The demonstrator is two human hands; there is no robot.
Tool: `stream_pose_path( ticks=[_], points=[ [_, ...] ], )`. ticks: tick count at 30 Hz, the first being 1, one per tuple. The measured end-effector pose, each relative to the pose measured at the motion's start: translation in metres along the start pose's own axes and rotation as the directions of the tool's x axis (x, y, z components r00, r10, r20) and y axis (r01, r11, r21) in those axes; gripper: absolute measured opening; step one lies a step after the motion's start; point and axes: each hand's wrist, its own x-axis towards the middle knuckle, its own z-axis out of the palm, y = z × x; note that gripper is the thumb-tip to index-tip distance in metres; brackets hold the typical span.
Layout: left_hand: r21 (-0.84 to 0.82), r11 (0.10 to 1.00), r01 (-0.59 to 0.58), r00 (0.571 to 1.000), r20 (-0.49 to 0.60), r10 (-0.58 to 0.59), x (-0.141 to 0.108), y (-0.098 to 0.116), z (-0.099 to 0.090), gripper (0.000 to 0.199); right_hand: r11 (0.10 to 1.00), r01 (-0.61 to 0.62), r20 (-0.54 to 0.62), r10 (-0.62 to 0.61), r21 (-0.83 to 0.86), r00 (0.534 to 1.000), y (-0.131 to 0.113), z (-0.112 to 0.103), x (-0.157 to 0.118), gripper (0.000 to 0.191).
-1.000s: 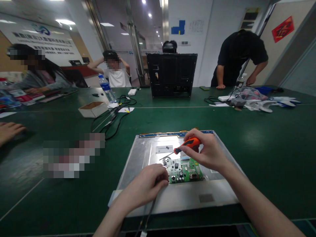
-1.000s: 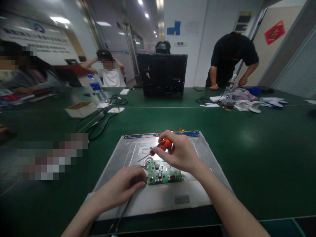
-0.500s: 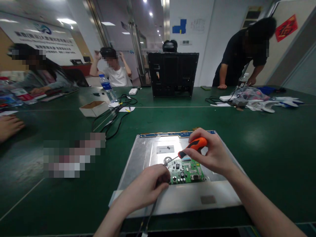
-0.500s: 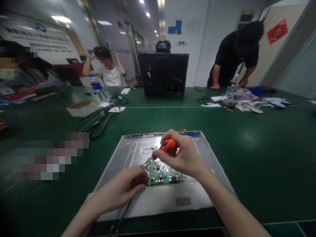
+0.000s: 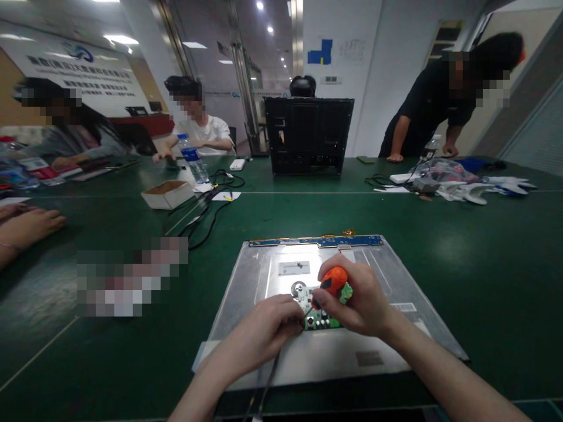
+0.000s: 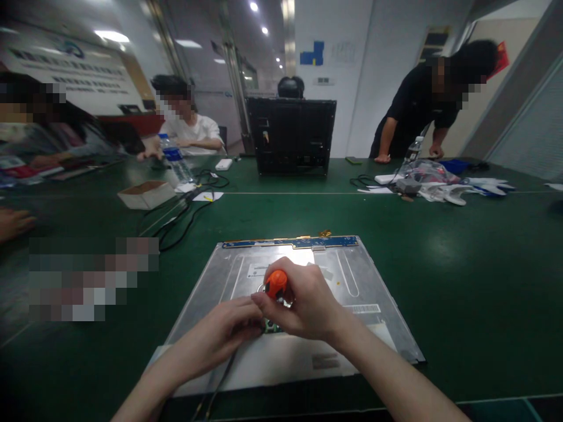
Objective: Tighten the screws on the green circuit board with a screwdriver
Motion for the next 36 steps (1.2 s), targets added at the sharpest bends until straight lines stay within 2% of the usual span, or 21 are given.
stream_pose_path(
  ticks=[5, 15, 19, 23, 26, 32, 36],
  points=[
    [0.023, 1.000, -0.003, 1.000, -0.015, 0.003, 0.000, -0.002, 0.001, 0.010, 1.000, -0.001, -0.004, 0.001, -0.023, 1.000, -0.001, -0.002, 0.001, 0.011],
    [0.015, 1.000, 0.000, 1.000, -0.011, 0.000, -0.001, -0.008, 0.006, 0.014, 0.998, -0.064, 0.075, 0.066, -0.028, 0.995, 0.001, 0.003, -0.001, 0.015],
    [0.011, 1.000, -0.005, 1.000, -0.017, 0.006, -0.001, -0.010, 0.007, 0.016, 0.996, -0.043, 0.074, 0.049, -0.077, 0.996, 0.001, 0.004, -0.002, 0.017],
    [0.009, 1.000, -0.002, 1.000, -0.010, 0.002, -0.001, -0.007, 0.006, 0.017, 0.991, 0.044, 0.011, -0.043, -0.130, 0.999, 0.003, 0.008, -0.003, 0.032],
    [-0.022, 1.000, -0.014, 1.000, -0.010, 0.014, -0.001, -0.006, 0.004, 0.021, 0.990, 0.101, 0.012, -0.100, -0.102, 0.995, 0.004, 0.009, -0.002, 0.038],
    [-0.051, 0.998, -0.040, 0.999, -0.015, 0.039, -0.003, -0.006, 0.003, 0.017, 0.999, 0.043, 0.102, -0.042, -0.009, 0.994, 0.003, 0.008, -0.004, 0.054],
    [-0.043, 0.999, -0.026, 0.999, -0.026, 0.025, -0.003, -0.008, 0.005, 0.017, 0.999, 0.053, 0.084, -0.052, -0.007, 0.995, 0.002, 0.012, -0.005, 0.054]
  ],
)
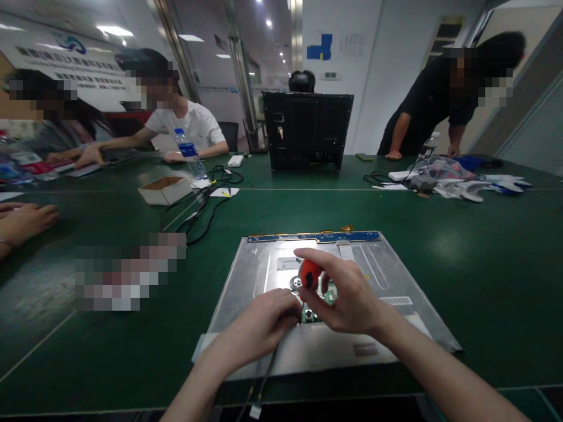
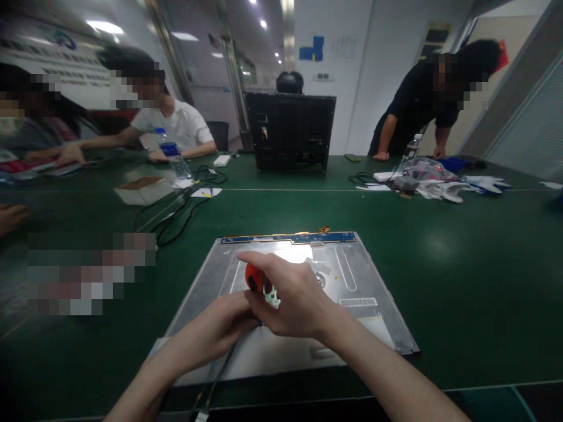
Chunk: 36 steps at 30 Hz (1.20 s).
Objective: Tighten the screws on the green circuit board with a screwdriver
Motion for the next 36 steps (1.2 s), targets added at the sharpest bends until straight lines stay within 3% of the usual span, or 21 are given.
stream_pose_path(
  ticks=[7, 14, 21, 29, 36],
  points=[
    [0.009, 1.000, 0.010, 1.000, -0.016, -0.010, 0.0002, 0.0006, 0.0003, 0.014, 0.990, 0.120, -0.022, -0.122, -0.076, 0.992, -0.0013, 0.0027, 0.0042, 0.042],
    [0.006, 1.000, 0.009, 1.000, -0.007, -0.009, 0.0023, 0.0047, -0.0018, 0.011, 0.995, 0.094, 0.056, -0.095, 0.012, 0.994, -0.0048, -0.0012, 0.0032, 0.060],
    [0.004, 1.000, 0.025, 1.000, -0.007, -0.025, 0.0013, 0.0027, -0.0006, 0.014, 0.996, 0.080, -0.033, -0.082, -0.034, 0.996, 0.0012, 0.0024, 0.0018, 0.049],
    [0.008, 1.000, 0.008, 0.999, -0.031, -0.008, 0.0011, 0.0018, 0.0013, 0.012, 0.995, 0.100, 0.038, -0.101, 0.023, 0.994, -0.0022, 0.0030, 0.0016, 0.058],
    [0.015, 1.000, 0.009, 0.999, -0.039, -0.008, 0.0000, 0.0000, 0.0026, 0.013, 0.995, 0.086, -0.052, -0.089, -0.058, 0.995, 0.0014, 0.0055, -0.0020, 0.049]
  ],
)
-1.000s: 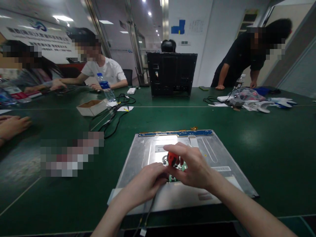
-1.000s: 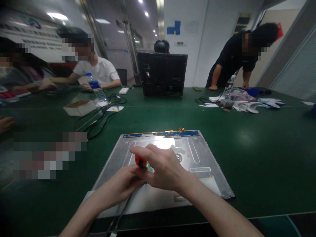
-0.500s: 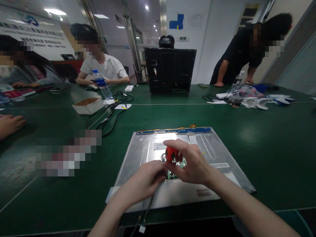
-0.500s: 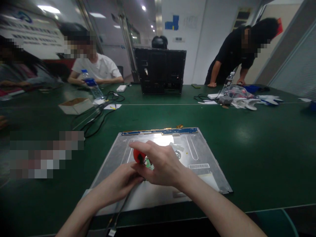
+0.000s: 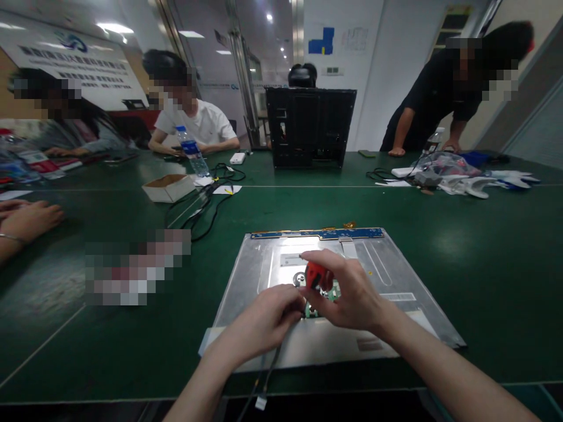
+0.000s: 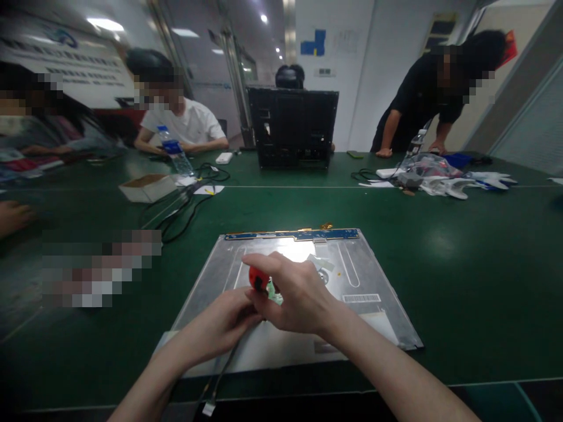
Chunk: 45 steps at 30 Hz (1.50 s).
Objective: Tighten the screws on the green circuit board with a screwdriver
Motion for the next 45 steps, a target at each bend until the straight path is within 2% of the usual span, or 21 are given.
stream_pose_path(
  ticks=[4, 10, 20, 30, 39, 42, 45],
  points=[
    [0.006, 1.000, -0.010, 1.000, -0.023, 0.010, -0.0012, 0.0014, 0.0003, 0.012, 0.999, 0.035, 0.015, -0.035, -0.021, 0.999, -0.0008, -0.0011, -0.0001, 0.050],
    [0.000, 1.000, 0.026, 1.000, -0.003, -0.026, -0.0026, 0.0000, 0.0011, 0.011, 0.997, 0.049, 0.075, -0.053, 0.063, 0.996, -0.0053, -0.0031, -0.0002, 0.061],
    [0.015, 1.000, -0.001, 0.999, -0.036, 0.001, -0.0014, 0.0025, 0.0001, 0.010, 0.998, 0.049, 0.028, -0.049, -0.025, 0.998, -0.0021, -0.0006, -0.0012, 0.049],
    [0.019, 1.000, 0.005, 1.000, -0.030, -0.005, -0.0025, 0.0003, 0.0023, 0.010, 0.996, 0.029, 0.071, -0.035, 0.082, 0.997, -0.0072, -0.0037, -0.0005, 0.058],
    [0.010, 1.000, 0.003, 1.000, -0.018, -0.003, -0.0011, 0.0008, 0.0004, 0.012, 0.999, 0.029, -0.007, -0.029, -0.036, 1.000, -0.0007, -0.0021, -0.0032, 0.045],
    [0.005, 1.000, 0.009, 1.000, -0.021, -0.009, -0.0012, -0.0009, 0.0013, 0.011, 1.000, 0.010, 0.021, -0.009, -0.030, 1.000, -0.0004, -0.0040, -0.0029, 0.049],
    [-0.008, 1.000, 0.025, 1.000, -0.006, -0.025, -0.0011, -0.0015, 0.0019, 0.011, 0.999, -0.012, 0.070, 0.008, 0.044, 0.998, -0.0009, -0.0056, -0.0017, 0.057]
  ],
)
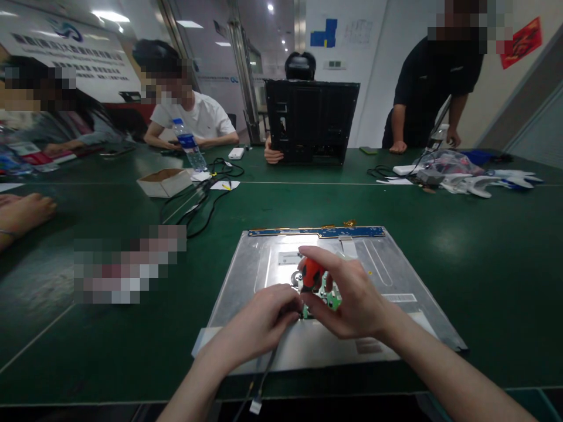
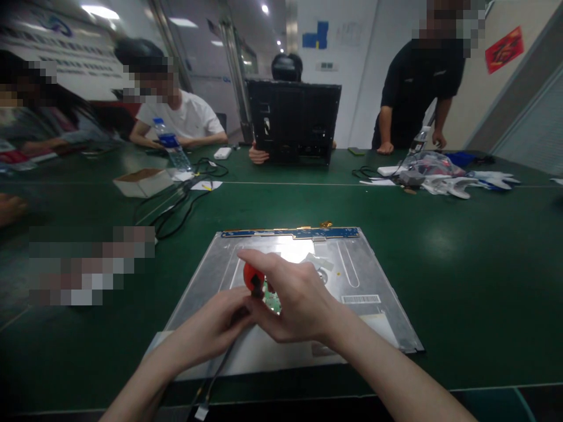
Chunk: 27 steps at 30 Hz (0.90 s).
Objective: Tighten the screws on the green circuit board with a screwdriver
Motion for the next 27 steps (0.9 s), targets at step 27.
stream_pose_path(
  ticks=[27],
  points=[
    [-0.033, 0.999, -0.007, 1.000, -0.004, 0.007, 0.000, 0.004, -0.003, 0.010, 0.998, 0.024, 0.007, -0.023, -0.065, 1.000, -0.006, 0.001, 0.002, 0.054]
  ],
)
